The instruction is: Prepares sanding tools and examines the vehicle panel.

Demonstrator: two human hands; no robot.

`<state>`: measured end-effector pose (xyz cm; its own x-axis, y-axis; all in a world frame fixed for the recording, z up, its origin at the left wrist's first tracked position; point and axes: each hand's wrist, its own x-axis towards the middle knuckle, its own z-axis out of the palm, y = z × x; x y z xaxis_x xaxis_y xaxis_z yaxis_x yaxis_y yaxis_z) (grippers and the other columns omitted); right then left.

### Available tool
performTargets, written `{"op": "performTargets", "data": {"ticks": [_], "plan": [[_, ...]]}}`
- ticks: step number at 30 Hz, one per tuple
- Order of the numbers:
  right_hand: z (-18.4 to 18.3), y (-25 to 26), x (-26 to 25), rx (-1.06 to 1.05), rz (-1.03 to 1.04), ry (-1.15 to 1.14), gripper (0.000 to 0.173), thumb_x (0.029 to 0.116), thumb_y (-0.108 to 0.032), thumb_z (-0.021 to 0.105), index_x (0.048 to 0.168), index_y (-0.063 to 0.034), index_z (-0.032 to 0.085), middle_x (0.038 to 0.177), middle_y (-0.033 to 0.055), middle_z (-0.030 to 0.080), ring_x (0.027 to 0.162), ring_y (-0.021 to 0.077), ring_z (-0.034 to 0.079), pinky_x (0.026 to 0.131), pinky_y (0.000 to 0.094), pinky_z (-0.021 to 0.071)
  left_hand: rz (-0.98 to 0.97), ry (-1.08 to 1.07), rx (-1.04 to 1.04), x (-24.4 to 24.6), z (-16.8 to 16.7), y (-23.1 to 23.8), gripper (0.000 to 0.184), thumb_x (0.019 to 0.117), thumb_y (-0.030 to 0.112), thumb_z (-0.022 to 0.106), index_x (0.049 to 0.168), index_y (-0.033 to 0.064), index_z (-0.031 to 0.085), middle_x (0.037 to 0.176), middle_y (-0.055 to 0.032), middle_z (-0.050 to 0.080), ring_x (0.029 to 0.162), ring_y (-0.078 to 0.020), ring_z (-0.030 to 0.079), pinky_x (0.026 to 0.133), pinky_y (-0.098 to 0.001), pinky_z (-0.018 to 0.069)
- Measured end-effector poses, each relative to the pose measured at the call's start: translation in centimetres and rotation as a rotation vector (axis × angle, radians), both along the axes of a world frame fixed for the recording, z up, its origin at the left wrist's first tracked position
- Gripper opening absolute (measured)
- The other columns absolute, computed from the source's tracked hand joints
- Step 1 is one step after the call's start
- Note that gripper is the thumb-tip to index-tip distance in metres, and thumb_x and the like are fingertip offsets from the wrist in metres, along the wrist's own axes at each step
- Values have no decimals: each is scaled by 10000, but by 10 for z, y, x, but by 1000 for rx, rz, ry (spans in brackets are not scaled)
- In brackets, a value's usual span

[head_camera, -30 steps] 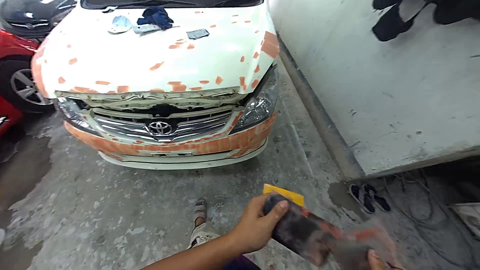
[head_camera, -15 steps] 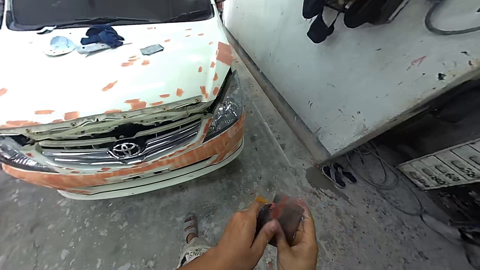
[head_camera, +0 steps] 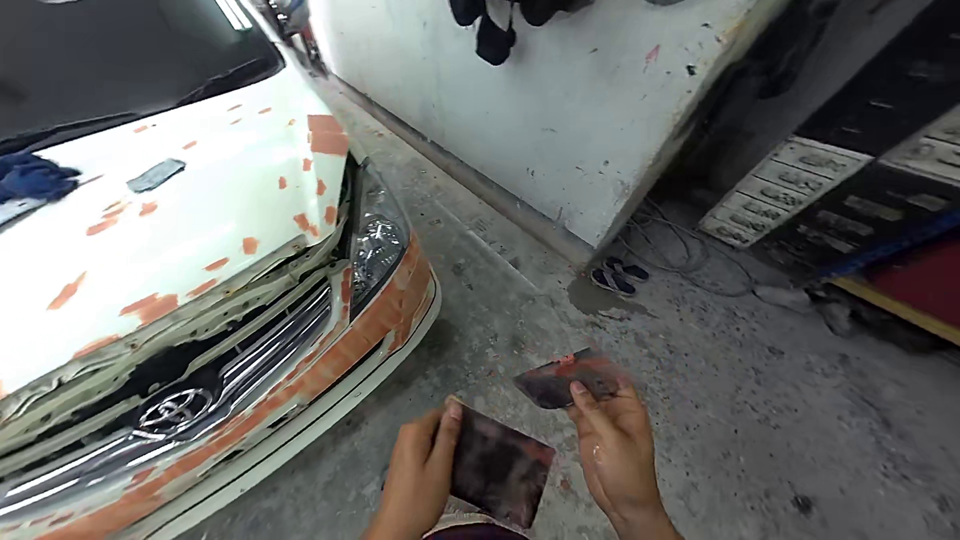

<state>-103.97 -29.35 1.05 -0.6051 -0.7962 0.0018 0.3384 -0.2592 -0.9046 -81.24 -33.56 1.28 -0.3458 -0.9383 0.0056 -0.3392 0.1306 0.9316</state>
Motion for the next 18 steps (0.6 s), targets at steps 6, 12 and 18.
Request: {"op": "performTargets", "data": {"ticks": [6,12,18], "plan": [[-7,17,-16,-156,450,265,271,988,-116,669,1231,-9,615,1080,108,720,932,192,723,811,359,633,93,-131,-149,-19,5,-20,502,1099,435,344,908,148,710,720,48,683,693,-77,689,683,-333,607],[-21,40,-33,-31,58,1136,237,1020,-330,596,1148,-260,783,1030,-19,724,920,90,673,762,286,592,146,-24,212,-14,-1,-42,516,1112,374,308,1001,75,714,824,-49,721,779,-165,718,735,-380,618],[-48,35,-8,185,171,1429,315,1028,-315,516,1248,-320,741,1060,-17,731,907,158,699,690,378,602,-63,-407,131,-21,-11,-36,501,1080,480,332,902,156,672,713,5,624,681,-156,647,643,-425,557]]}}
